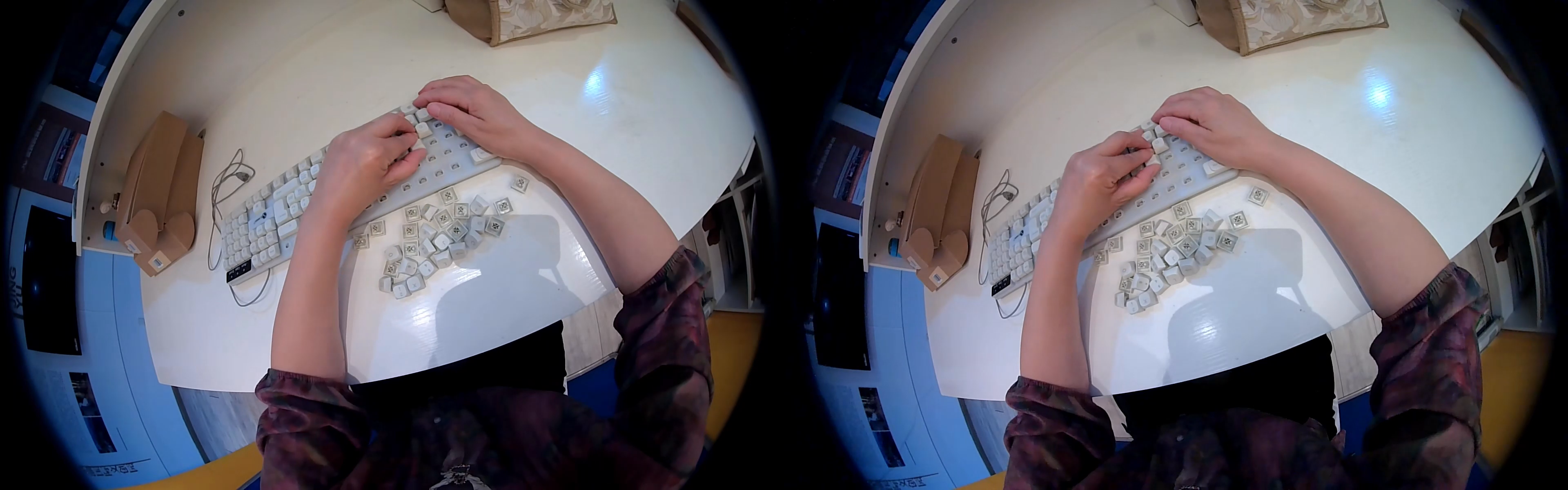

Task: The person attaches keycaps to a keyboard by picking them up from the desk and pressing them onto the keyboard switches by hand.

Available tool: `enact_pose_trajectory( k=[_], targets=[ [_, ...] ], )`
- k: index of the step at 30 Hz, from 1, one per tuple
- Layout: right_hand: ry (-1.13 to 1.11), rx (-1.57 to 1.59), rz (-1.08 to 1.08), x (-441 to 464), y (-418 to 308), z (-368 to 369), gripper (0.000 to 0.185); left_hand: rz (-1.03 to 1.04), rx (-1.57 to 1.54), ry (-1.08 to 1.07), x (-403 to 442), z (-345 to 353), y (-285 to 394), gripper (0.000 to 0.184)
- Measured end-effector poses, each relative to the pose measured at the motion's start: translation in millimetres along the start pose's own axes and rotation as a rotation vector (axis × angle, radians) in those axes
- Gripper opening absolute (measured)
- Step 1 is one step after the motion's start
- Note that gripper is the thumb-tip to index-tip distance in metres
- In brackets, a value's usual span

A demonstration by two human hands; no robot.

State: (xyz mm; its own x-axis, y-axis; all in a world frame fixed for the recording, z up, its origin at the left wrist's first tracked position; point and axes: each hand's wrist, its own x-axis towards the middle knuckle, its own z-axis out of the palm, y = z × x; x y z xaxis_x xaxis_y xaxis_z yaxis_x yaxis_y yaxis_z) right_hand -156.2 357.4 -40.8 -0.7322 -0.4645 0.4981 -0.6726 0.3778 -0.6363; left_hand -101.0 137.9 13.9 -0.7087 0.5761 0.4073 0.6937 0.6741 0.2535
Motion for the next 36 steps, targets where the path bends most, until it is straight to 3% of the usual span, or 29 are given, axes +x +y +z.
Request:
enact_pose_trajectory(
  k=[4, 13, 19, 22, 36],
  targets=[
    [-0.021, 0.015, 0.008, 0, 0, -1, 0.033, 0.004, -0.011, 0.137, 0, 10, -10, 0.01],
    [-0.051, 0.042, 0.011, 0, -2, -3, 0.028, -0.133, -0.078, 0.224, 0, 10, -1, 0.007],
    [-0.012, 0.021, -0.007, 1, 3, 1, 0.029, 0.131, -0.174, 0.096, 10, 14, 33, 0.006],
    [-0.002, 0.026, -0.009, 0, 4, 1, 0.028, 0.169, -0.133, 0.018, 11, 13, 42, 0.008],
    [-0.028, 0.026, 0.017, 0, 4, 0, 0.028, 0.266, -0.09, 0.036, 13, 18, 47, 0.007]
  ],
)
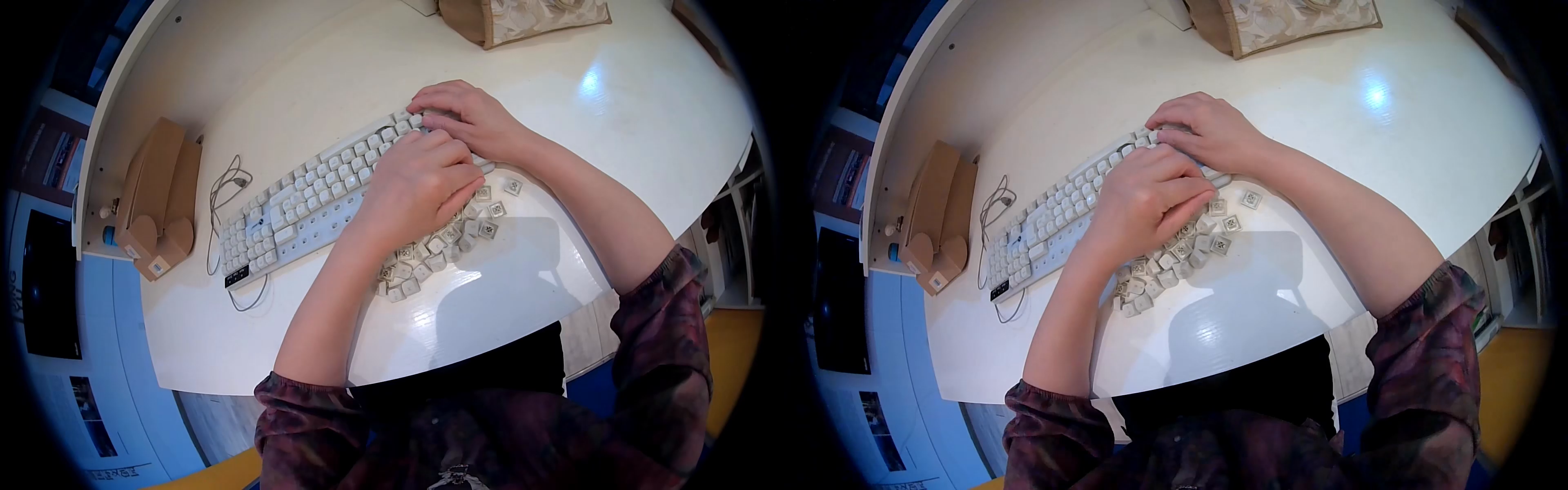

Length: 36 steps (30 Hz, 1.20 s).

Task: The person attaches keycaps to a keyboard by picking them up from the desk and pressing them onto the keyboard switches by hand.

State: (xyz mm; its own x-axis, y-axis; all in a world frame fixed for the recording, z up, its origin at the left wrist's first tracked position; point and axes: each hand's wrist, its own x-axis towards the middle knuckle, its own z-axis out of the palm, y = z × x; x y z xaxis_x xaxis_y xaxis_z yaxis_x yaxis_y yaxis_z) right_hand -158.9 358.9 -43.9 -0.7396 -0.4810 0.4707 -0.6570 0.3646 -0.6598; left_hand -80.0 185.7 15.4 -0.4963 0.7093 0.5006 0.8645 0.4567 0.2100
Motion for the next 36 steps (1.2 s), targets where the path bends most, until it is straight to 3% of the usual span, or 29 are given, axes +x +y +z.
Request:
enact_pose_trajectory(
  k=[4, 8, 12, 28, 33, 36],
  targets=[
    [-0.003, -0.012, -0.015, 1, -1, 0, 0.028, -0.137, 0.032, 0.155, -3, -18, -17, 0.008],
    [-0.002, -0.029, -0.014, 2, -4, -1, 0.029, -0.49, 0.046, 0.096, -9, -47, -27, 0.009],
    [-0.029, -0.031, 0.012, 1, -9, -4, 0.028, -0.654, 0.053, -0.188, -11, -57, -25, 0.019],
    [-0.005, -0.015, 0.003, -1, -7, -3, 0.029, -0.421, 0.304, -0.254, -11, -47, -25, 0.015],
    [0.001, -0.01, -0.004, -1, -7, -3, 0.029, -0.479, 0.155, -0.14, -18, -47, -30, 0.038],
    [-0.019, -0.009, 0.007, -1, -8, -4, 0.029, -0.724, -0.026, -0.22, -24, -51, -37, 0.062]
  ],
)
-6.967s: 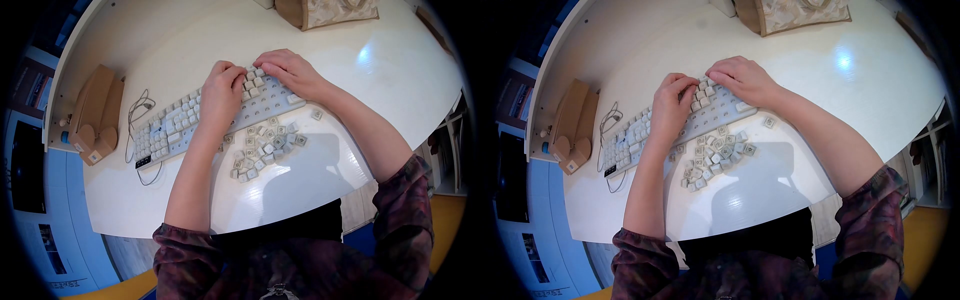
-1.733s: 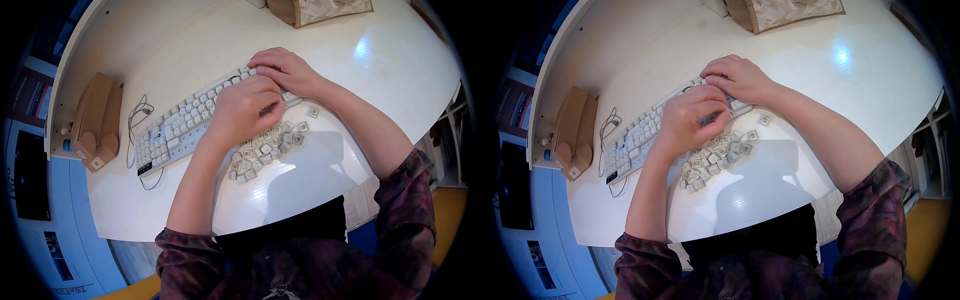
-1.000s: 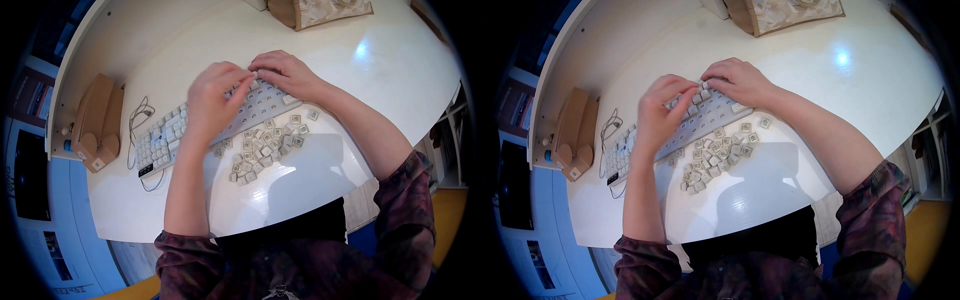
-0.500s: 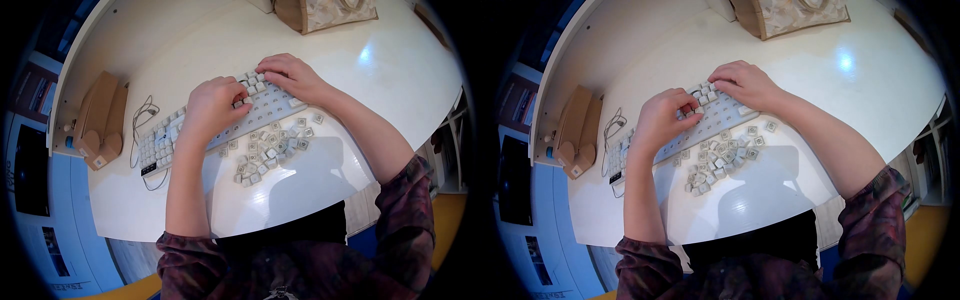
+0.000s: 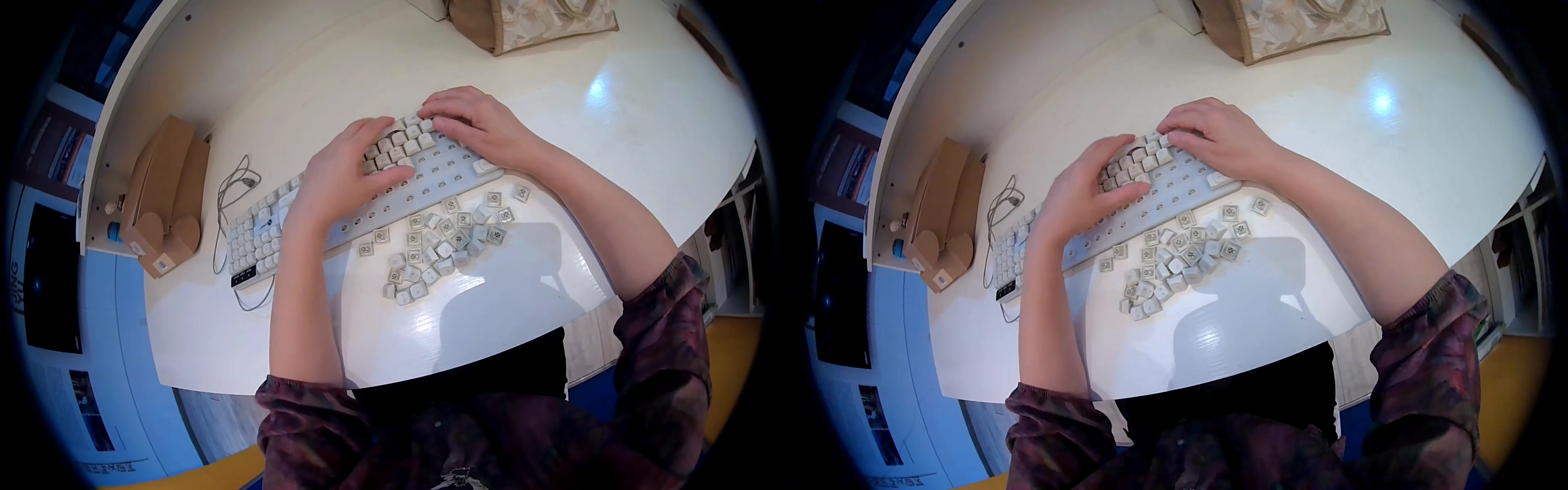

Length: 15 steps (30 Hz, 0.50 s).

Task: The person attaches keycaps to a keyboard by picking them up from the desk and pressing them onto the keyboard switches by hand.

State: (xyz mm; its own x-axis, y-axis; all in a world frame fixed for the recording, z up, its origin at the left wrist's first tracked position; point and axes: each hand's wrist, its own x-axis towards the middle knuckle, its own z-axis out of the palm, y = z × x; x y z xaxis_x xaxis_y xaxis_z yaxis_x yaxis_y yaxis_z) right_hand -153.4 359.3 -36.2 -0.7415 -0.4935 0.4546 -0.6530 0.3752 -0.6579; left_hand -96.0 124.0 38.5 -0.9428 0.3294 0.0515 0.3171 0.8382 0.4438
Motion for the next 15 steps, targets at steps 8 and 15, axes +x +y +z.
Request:
enact_pose_trajectory(
  k=[8, 15],
  targets=[
    [0.019, 0.007, 0.01, 0, -1, 1, 0.028, 0.16, 0.01, 0.087, 7, 21, -23, 0.071],
    [0.029, 0.019, 0.012, 0, -2, 1, 0.028, 0.234, 0.097, 0.122, 7, 26, -20, 0.06]
  ],
)
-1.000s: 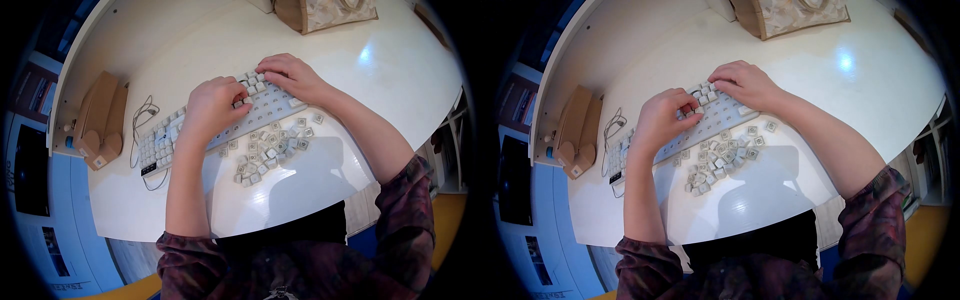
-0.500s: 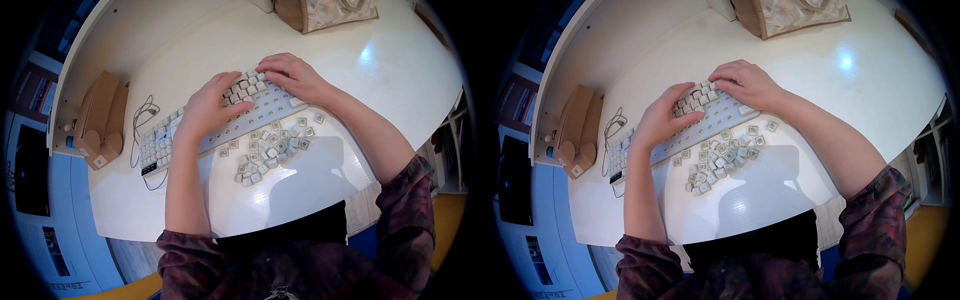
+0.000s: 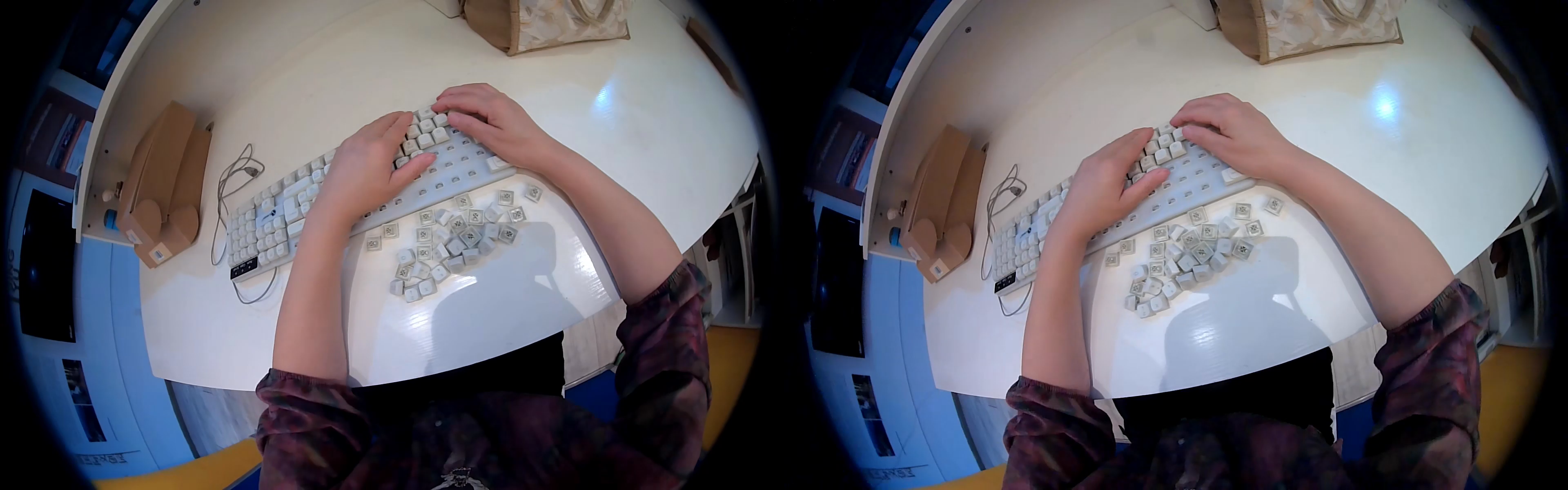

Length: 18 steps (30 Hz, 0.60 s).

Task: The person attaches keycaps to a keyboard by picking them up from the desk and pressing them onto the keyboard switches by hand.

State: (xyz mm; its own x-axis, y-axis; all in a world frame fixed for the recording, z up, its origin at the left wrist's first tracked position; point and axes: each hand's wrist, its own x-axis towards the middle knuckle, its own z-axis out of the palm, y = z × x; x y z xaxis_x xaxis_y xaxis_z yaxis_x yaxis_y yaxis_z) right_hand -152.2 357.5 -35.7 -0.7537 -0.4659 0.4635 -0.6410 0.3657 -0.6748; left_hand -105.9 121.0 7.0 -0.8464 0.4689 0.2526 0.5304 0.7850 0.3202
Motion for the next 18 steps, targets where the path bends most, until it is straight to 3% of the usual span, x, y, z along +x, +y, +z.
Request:
enact_pose_trajectory(
  k=[12, 18],
  targets=[
    [-0.004, 0.016, 0.015, 0.7, -2.3, -1.7, 0.028, 0.084, 0.19, 0.006, -2.0, 7.6, 3.1, 0.052],
    [-0.012, 0.029, 0.021, 2.4, 2.2, -1.0, 0.028, -0.001, 0.035, 0.011, -2.0, 2.5, 2.1, 0.058]
  ],
)
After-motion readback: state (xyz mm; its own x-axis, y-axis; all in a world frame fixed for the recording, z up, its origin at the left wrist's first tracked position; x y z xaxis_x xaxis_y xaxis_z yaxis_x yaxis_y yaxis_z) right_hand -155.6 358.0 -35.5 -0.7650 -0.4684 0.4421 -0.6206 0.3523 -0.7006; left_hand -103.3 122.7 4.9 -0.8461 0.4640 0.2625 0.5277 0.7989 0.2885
